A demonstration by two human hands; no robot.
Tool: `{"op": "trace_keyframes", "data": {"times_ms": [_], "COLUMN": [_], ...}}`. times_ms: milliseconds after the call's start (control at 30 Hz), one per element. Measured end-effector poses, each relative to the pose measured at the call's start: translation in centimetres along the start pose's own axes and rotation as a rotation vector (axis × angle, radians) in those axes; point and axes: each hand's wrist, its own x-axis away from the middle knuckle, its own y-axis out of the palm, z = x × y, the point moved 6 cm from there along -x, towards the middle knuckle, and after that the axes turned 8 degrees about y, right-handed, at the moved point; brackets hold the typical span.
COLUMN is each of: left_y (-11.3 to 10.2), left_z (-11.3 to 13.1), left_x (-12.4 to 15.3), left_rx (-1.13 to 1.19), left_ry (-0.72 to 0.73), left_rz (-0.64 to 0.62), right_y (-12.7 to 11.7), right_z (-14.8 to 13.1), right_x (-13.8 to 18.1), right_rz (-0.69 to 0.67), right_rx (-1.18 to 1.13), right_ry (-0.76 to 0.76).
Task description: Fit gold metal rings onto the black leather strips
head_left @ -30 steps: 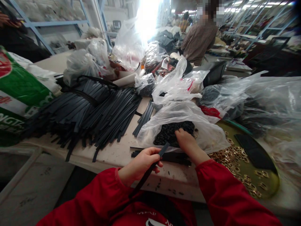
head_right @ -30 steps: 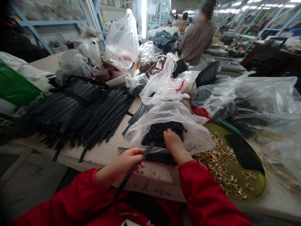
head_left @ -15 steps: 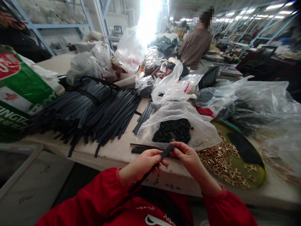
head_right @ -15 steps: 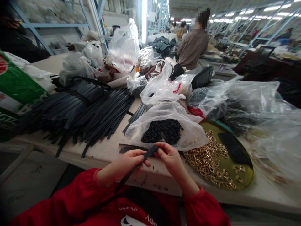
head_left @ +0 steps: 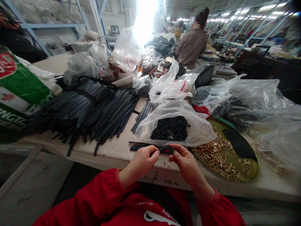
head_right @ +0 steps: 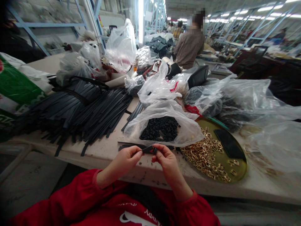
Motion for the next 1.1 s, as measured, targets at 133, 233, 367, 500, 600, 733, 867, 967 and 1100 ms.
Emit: {"op": "trace_keyframes", "data": {"times_ms": [133, 233, 367, 500, 600, 733, 867, 967, 1100], "left_y": [0.2, 0.6, 1.0, 1.2, 1.5, 2.0, 2.8, 2.6, 2.9], "left_z": [0.2, 0.1, 0.1, -0.2, 0.0, 0.7, 0.1, 0.0, -0.3], "left_x": [0.2, 0.3, 0.2, 0.1, 0.0, 0.1, 0.6, -0.1, -1.0], "left_rx": [-0.098, -0.177, -0.264, -0.38, -0.355, -0.19, 0.102, 0.122, 0.144], "left_ry": [0.015, 0.009, 0.051, 0.074, 0.091, 0.079, -0.131, -0.119, -0.089], "left_rz": [-0.058, -0.126, -0.177, -0.207, -0.245, -0.309, -0.464, -0.373, -0.329], "right_y": [0.0, 0.0, -0.1, 0.1, 0.6, 0.6, -0.3, 0.6, 1.6], "right_z": [0.0, 0.1, 0.5, 1.0, 1.1, 1.6, 2.0, 2.7, 3.1], "right_x": [0.3, 0.5, 0.7, 1.2, 1.6, 1.5, 0.9, 0.8, 1.1], "right_rz": [0.001, 0.003, 0.002, -0.01, -0.033, -0.03, 0.017, -0.036, -0.147], "right_rx": [0.022, 0.061, 0.113, 0.185, 0.249, 0.178, 0.006, -0.099, 0.034], "right_ry": [-0.012, -0.013, 0.011, 0.022, -0.024, 0.007, 0.062, 0.063, 0.037]}}
